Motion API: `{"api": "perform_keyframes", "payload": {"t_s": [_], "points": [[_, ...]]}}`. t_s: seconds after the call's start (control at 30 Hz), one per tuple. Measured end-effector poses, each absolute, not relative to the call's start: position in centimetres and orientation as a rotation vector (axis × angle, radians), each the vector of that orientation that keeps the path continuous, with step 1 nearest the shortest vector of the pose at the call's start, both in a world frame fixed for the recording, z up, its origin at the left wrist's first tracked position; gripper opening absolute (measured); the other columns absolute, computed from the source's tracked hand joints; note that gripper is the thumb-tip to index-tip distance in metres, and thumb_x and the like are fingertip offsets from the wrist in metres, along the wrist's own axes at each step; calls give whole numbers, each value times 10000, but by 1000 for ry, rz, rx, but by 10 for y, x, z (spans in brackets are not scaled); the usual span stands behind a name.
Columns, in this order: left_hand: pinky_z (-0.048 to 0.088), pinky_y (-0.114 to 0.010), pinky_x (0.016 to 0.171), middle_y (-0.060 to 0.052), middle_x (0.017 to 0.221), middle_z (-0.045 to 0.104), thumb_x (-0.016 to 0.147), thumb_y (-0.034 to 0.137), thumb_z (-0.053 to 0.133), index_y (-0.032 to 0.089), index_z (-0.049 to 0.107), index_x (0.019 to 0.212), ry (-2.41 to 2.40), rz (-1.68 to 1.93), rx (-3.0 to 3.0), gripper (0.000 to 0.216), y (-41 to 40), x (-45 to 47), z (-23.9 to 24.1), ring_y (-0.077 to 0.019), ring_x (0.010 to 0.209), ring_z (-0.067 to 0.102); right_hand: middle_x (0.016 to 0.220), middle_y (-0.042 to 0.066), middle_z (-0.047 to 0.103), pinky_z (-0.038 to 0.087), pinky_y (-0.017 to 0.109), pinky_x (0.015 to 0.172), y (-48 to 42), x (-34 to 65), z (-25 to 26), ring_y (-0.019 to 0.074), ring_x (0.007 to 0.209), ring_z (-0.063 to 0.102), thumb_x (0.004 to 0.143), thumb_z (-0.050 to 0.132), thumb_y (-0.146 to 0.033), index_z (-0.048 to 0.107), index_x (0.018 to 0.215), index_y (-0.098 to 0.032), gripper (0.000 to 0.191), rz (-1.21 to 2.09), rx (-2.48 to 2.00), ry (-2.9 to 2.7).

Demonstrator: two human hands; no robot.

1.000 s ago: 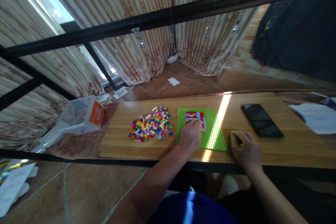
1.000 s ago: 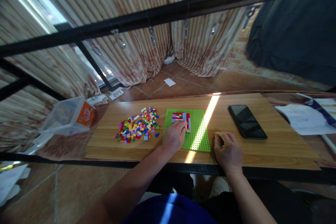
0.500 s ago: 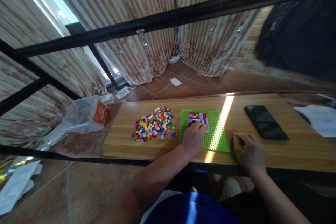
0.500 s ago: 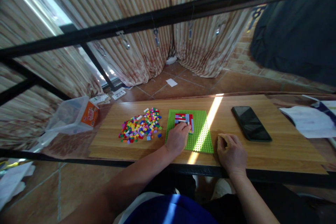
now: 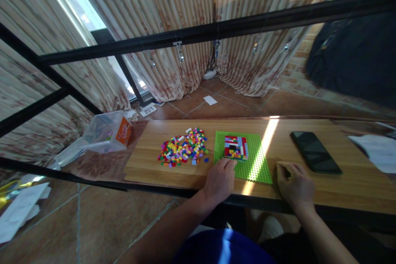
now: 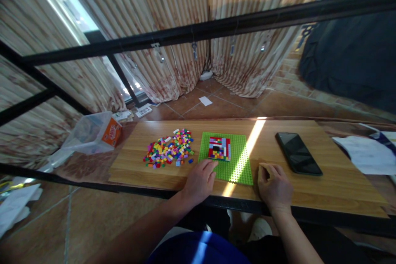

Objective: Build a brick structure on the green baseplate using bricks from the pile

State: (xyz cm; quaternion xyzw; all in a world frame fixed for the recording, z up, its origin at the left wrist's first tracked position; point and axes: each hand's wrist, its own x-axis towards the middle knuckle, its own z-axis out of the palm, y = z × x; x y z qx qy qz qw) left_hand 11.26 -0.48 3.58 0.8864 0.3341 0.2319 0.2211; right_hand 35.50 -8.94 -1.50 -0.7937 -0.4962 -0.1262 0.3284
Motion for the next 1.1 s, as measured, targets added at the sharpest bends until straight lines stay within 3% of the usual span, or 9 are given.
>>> {"api": "perform_keyframes", "payload": {"t_s": [0.23,0.53,1.1], "points": [[499,-389,981,-95,1230,567,896,143,508,204,493,1307,1028,586,2536,415,-7,110,40,-232,1137,545,902,89,687,451,329,660,-90,354,-14,224,774,623,871,506,-327,700,906,-189,241,-323,-2100,-1291],[475,-453,867,-151,1298,467,851,450,646,161,462,1348,1095,540,2737,603,11,158,48,-314,1103,491,917,90,693,463,341,664,-91,354,-13,231,769,635,868,504,-330,697,911,-192,241,-329,-2110,-1292],[478,-435,852,-120,1272,482,851,347,657,182,486,1297,1121,544,2707,506,11,163,43,-291,1099,502,954,125,694,436,372,643,-96,361,-16,262,768,616,848,494,-389,714,925,-179,313,-315,-2147,-1308]]}}
